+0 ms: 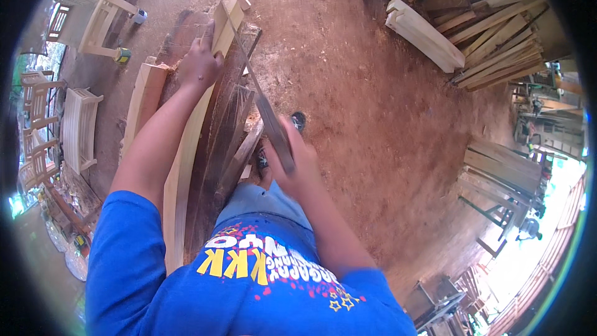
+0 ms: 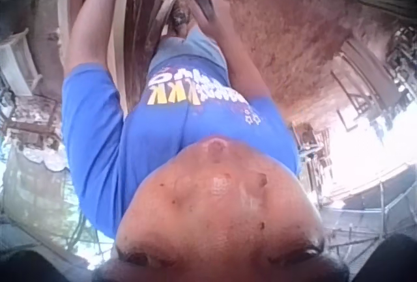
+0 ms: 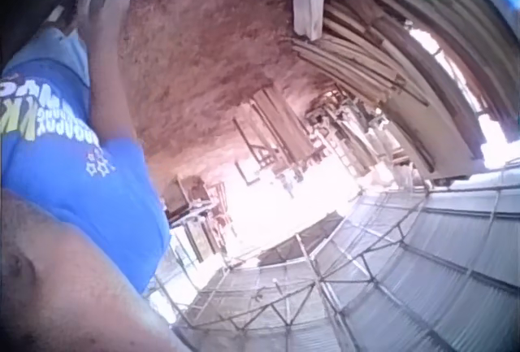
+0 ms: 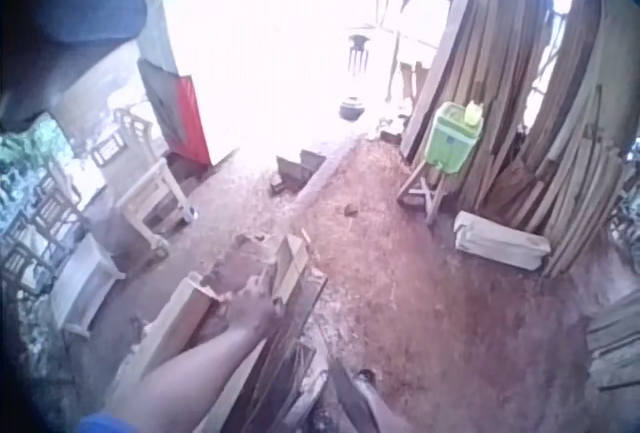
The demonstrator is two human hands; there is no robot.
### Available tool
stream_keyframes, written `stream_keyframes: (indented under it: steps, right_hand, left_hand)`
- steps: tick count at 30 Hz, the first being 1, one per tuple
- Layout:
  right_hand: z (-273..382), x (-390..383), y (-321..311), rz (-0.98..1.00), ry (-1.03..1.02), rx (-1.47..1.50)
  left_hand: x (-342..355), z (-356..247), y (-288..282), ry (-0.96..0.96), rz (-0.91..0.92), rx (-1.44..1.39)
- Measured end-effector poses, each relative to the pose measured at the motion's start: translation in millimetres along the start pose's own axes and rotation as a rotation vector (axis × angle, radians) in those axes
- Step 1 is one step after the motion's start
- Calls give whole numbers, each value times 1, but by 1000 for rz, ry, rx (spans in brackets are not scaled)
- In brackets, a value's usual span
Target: Cutting a small piece of wood with a hand saw in a furniture workshop.
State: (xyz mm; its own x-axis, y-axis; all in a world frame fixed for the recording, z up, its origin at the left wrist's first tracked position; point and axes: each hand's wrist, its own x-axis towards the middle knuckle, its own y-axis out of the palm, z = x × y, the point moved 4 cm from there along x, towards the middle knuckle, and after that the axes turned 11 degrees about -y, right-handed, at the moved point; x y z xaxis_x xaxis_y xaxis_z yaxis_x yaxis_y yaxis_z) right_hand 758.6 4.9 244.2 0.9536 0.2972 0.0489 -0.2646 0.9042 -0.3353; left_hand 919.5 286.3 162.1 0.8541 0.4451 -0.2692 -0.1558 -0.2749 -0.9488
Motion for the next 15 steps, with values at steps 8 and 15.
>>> stream_keyframes:
  steps: [8,15]
  right_hand:
    - [25,-24,-18,38,-35,-67]
    - [20,225,49,100,53,-112]
  left_hand:
    - [-10,-6,2,-1,6,-15]
    - [-7,-14,-1,16,-55,-14]
